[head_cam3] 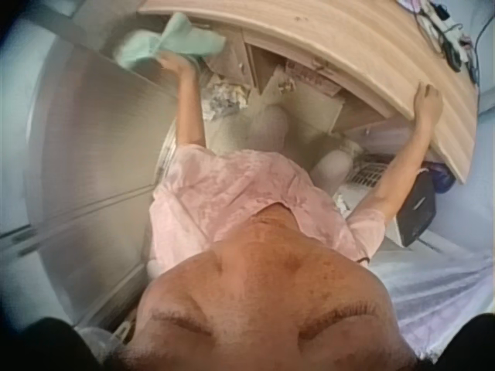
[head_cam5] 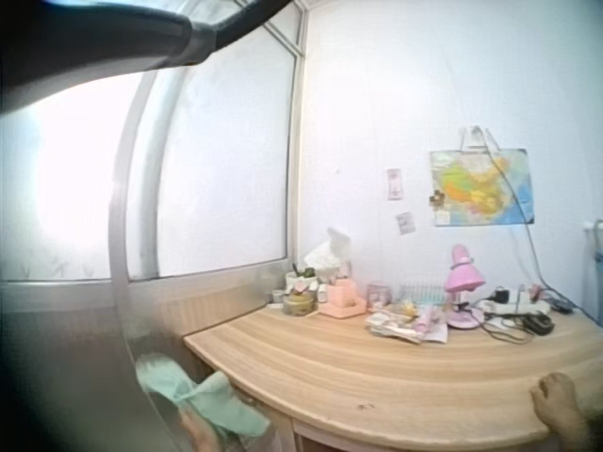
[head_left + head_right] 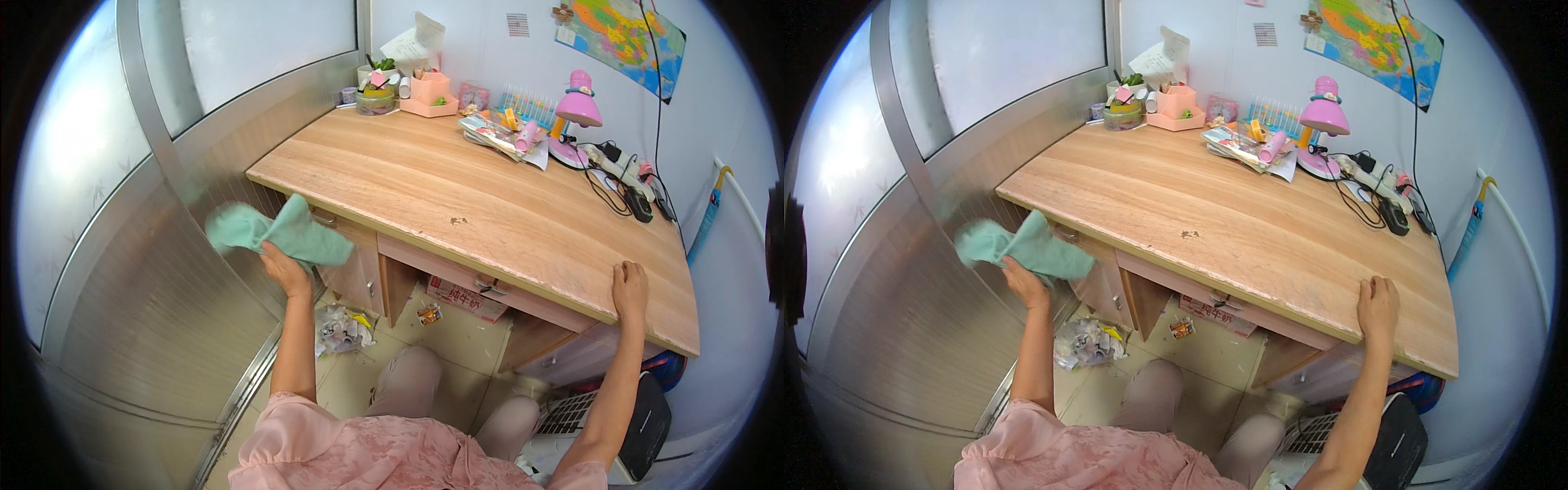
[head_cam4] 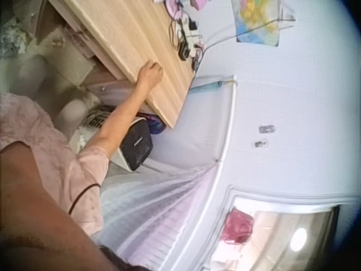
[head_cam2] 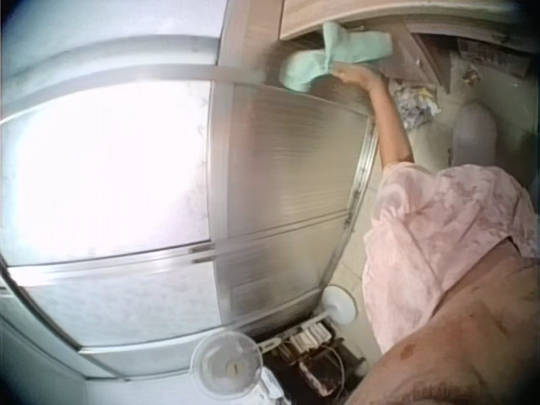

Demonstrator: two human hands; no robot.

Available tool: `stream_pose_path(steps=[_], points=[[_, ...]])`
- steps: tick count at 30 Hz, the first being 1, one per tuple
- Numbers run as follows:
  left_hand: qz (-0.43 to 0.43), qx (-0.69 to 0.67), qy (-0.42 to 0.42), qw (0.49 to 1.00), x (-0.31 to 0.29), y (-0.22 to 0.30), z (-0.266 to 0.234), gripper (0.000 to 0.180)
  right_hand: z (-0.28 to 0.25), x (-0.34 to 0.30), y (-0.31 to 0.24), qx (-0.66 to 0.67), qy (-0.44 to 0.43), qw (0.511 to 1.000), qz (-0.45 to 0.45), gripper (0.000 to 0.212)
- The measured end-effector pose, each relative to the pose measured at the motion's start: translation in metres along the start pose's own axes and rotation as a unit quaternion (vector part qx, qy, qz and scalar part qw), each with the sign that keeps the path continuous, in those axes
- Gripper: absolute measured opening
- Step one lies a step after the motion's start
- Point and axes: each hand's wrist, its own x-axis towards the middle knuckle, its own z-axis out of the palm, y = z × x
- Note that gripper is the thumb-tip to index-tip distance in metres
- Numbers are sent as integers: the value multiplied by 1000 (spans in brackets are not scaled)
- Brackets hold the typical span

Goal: The person wipes a wooden desk and a wardrobe with a green cloth. They clean the desk surface and edges, then move to wipe the wardrobe doors and frame.

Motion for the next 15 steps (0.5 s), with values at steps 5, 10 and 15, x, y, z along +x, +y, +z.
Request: stream_pose_path(steps=[5, 10, 15], points=[[-91, 15, -112, 989, -3, -60, -8, 53, 2, 0, 0, 1, 1, 1000, -5, 36], [-199, -43, -116, 972, 52, -95, 42, 64, 4, 3, 0, -7, 4, 1000, -15, 36], [-236, -63, -115, 963, 14, -116, 27, 51, 7, 1, 5, -16, 22, 999, -20, 36]])
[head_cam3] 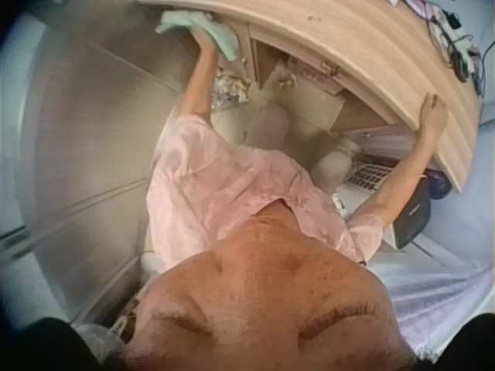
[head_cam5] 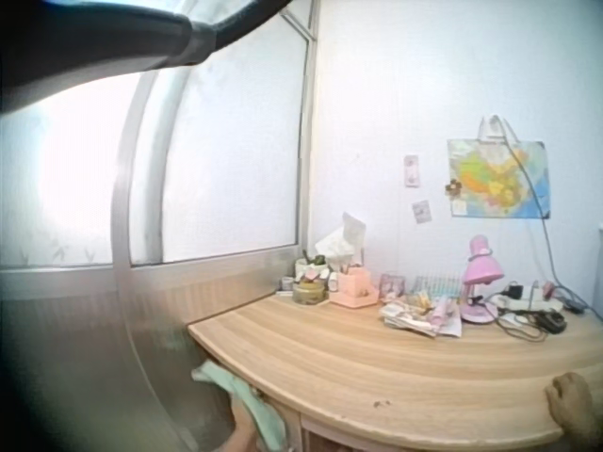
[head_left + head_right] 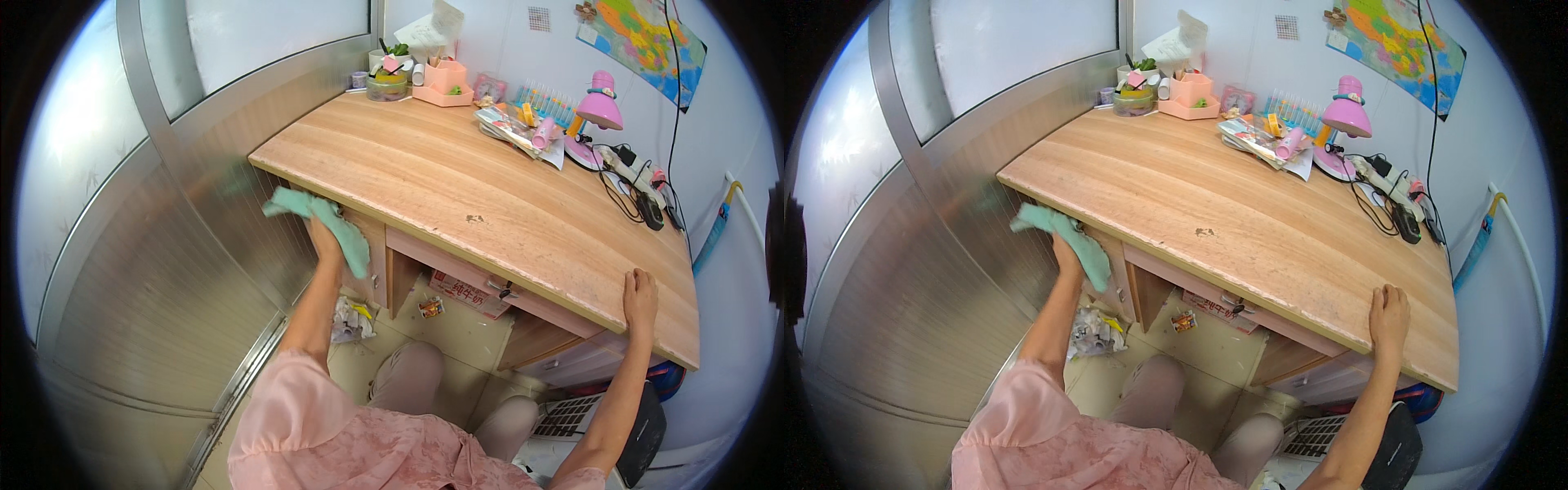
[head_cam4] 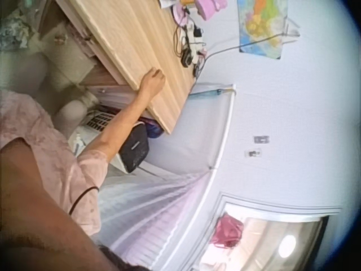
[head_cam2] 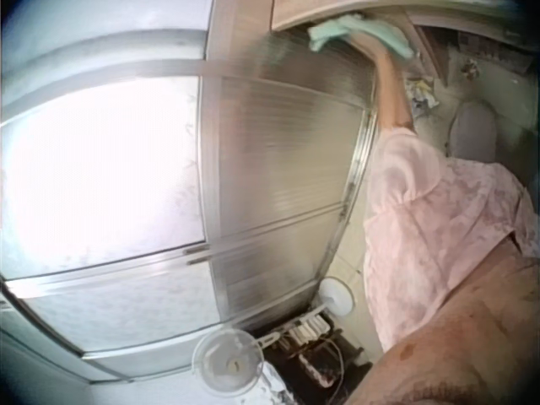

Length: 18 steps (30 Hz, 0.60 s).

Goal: The person wipes a wooden desk and a wardrobe with a green cloth. They clean the desk surface and edges, then move to wipe the wardrobe doors and frame.

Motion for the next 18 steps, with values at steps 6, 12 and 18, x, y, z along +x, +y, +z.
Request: stream_pose_path(steps=[6, 12, 18], points=[[317, 431, -210, 818, -187, -54, 42, 55, -8, -1, 6, 7, -23, 1000, 2, 35], [131, 253, -268, 920, -96, -133, 20, 50, -9, 5, -21, 31, -14, 999, -12, 37], [81, 113, -275, 951, -111, -68, 60, 42, -1, -1, 4, -3, -6, 1000, 11, 38]])
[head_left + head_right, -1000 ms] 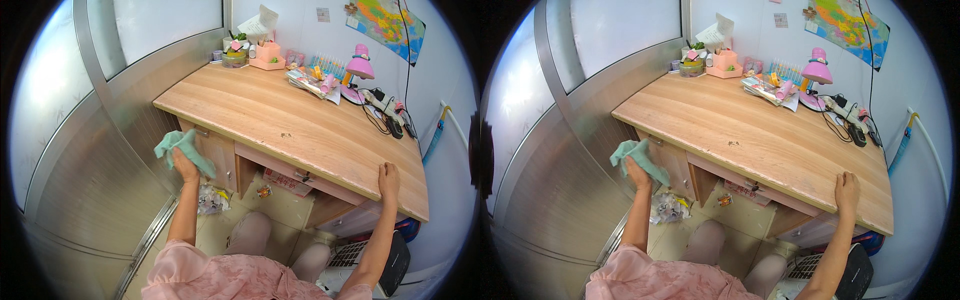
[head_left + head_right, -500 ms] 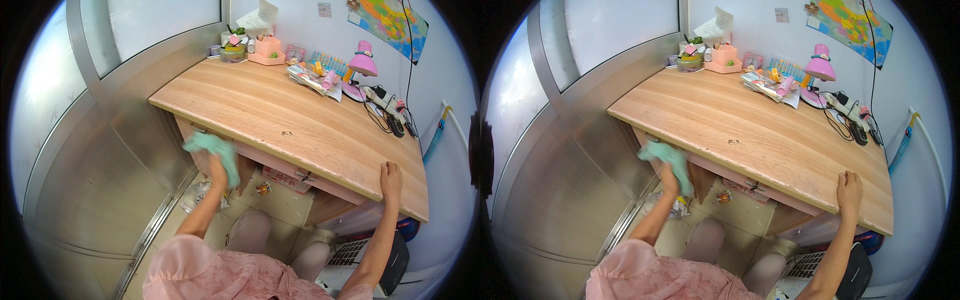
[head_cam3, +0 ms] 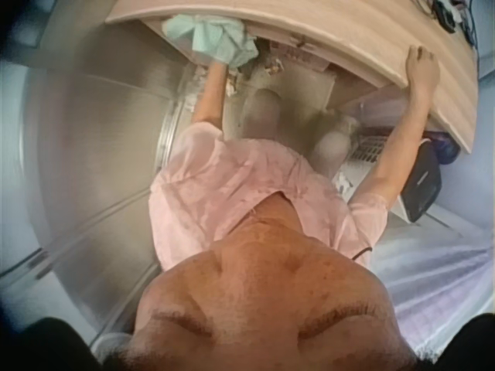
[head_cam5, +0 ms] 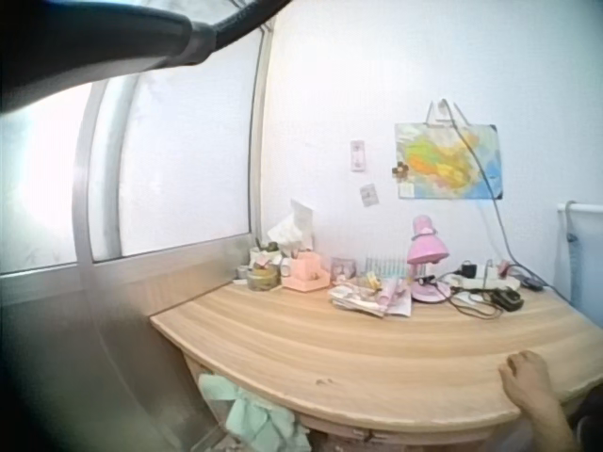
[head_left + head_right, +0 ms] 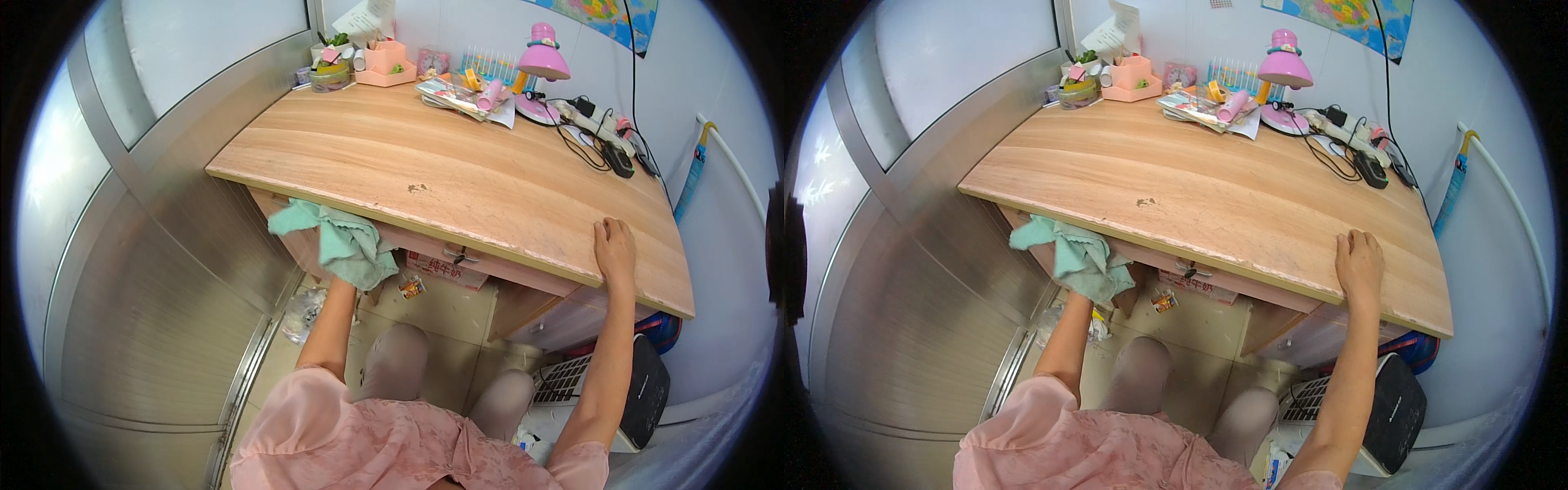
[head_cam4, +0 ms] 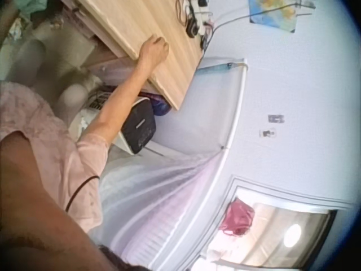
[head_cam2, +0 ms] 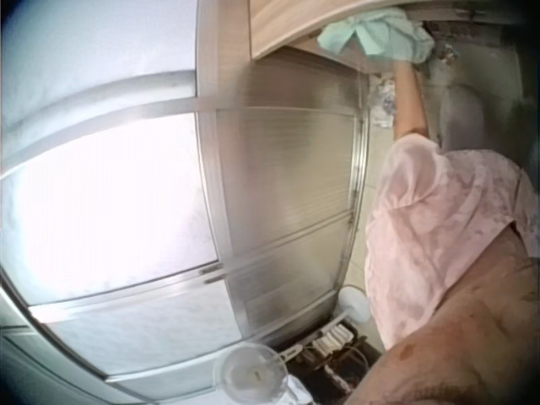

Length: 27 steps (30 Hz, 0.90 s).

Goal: The person wipes a wooden desk and a wardrobe with a green cloth. They clean the desk surface and edges, then move to wipe the wardrobe doors and frame.

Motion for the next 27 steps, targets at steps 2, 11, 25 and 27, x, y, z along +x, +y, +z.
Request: stream_pose_path(steps=[2, 11, 25, 27], points=[[111, 258, -99, 955, -7, 14, 19, 40, 0, 1, 1, -5, 6, 1000, 3, 38], [-26, 299, 139, 944, -56, 26, 89, 32, -6, 0, 0, 13, -16, 1000, 12, 36], [-93, -64, 198, 974, -22, 9, 41, 46, -6, 1, -5, 30, -36, 999, 2, 39], [-105, -169, 236, 951, 2, -5, 13, 45, -8, 0, 4, 9, -27, 1000, 6, 39]])
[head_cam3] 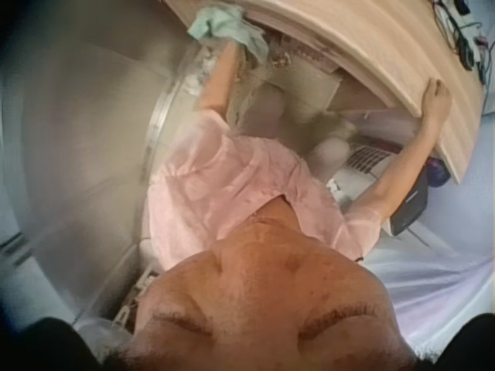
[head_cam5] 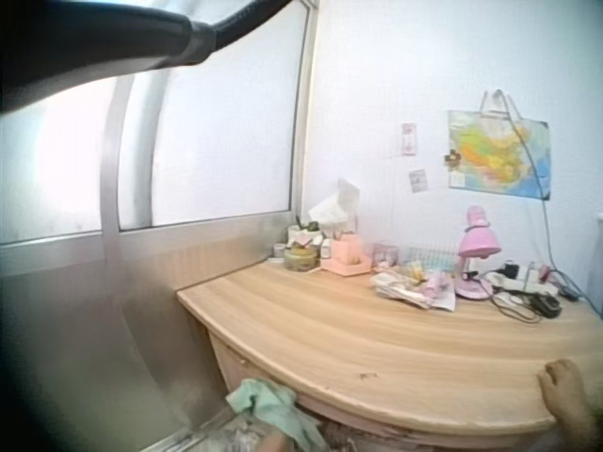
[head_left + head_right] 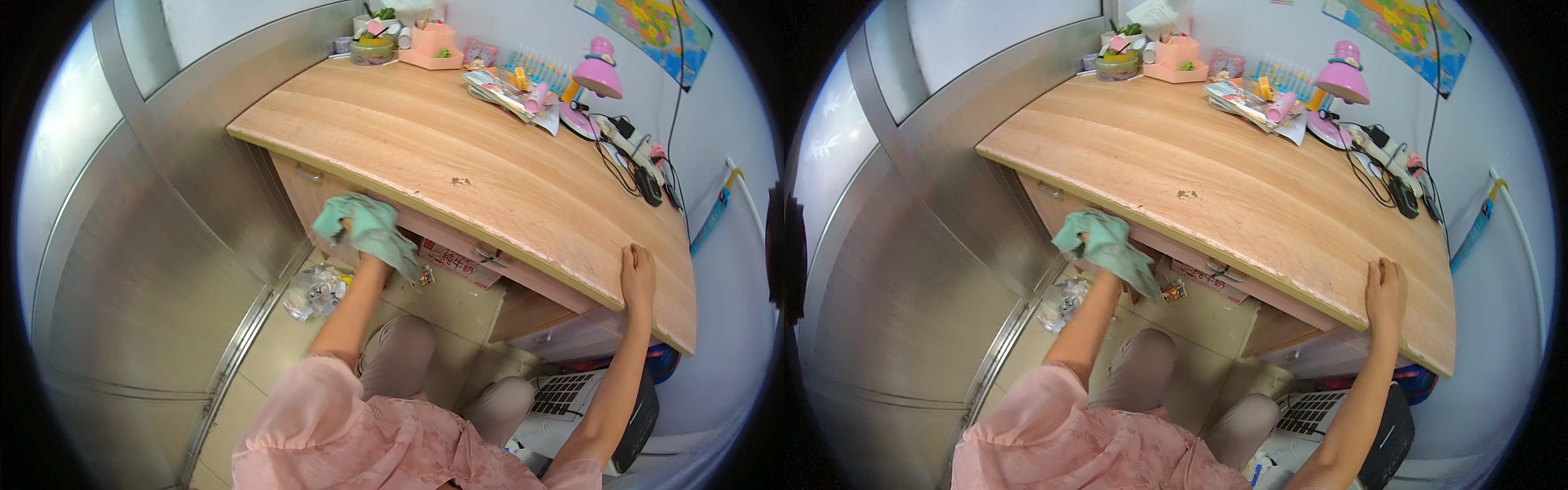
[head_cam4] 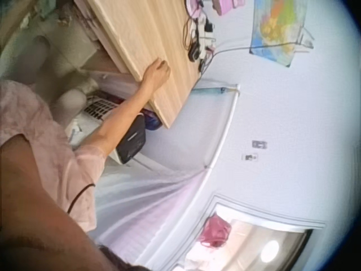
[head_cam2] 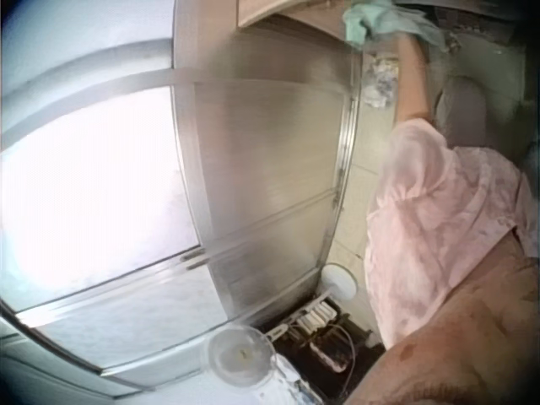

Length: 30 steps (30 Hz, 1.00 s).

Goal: The person wipes a wooden desk and a wardrobe with a green cloth. They clean the desk surface and edges, then move to wipe the wardrobe doors and frame.

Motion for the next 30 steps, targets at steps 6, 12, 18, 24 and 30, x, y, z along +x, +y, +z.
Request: stream_pose_path(steps=[6, 12, 18, 24, 30], points=[[-18, -96, 54, 994, 111, 14, -111, 40, 1, 7, -17, 3, -36, 999, 4, 41], [216, 361, 49, 906, 20, -5, -41, 35, -1, 2, -6, -3, -51, 998, 28, 41], [134, 271, 95, 949, 133, -12, -163, 31, 0, 10, -15, 8, -63, 998, 16, 41], [45, 41, 120, 991, 168, 18, -179, 42, 2, 9, -16, 12, -75, 997, 27, 42], [99, 592, 53, 798, 12, -27, -77, 68, -2, 7, -16, -1, -82, 996, 30, 42]])
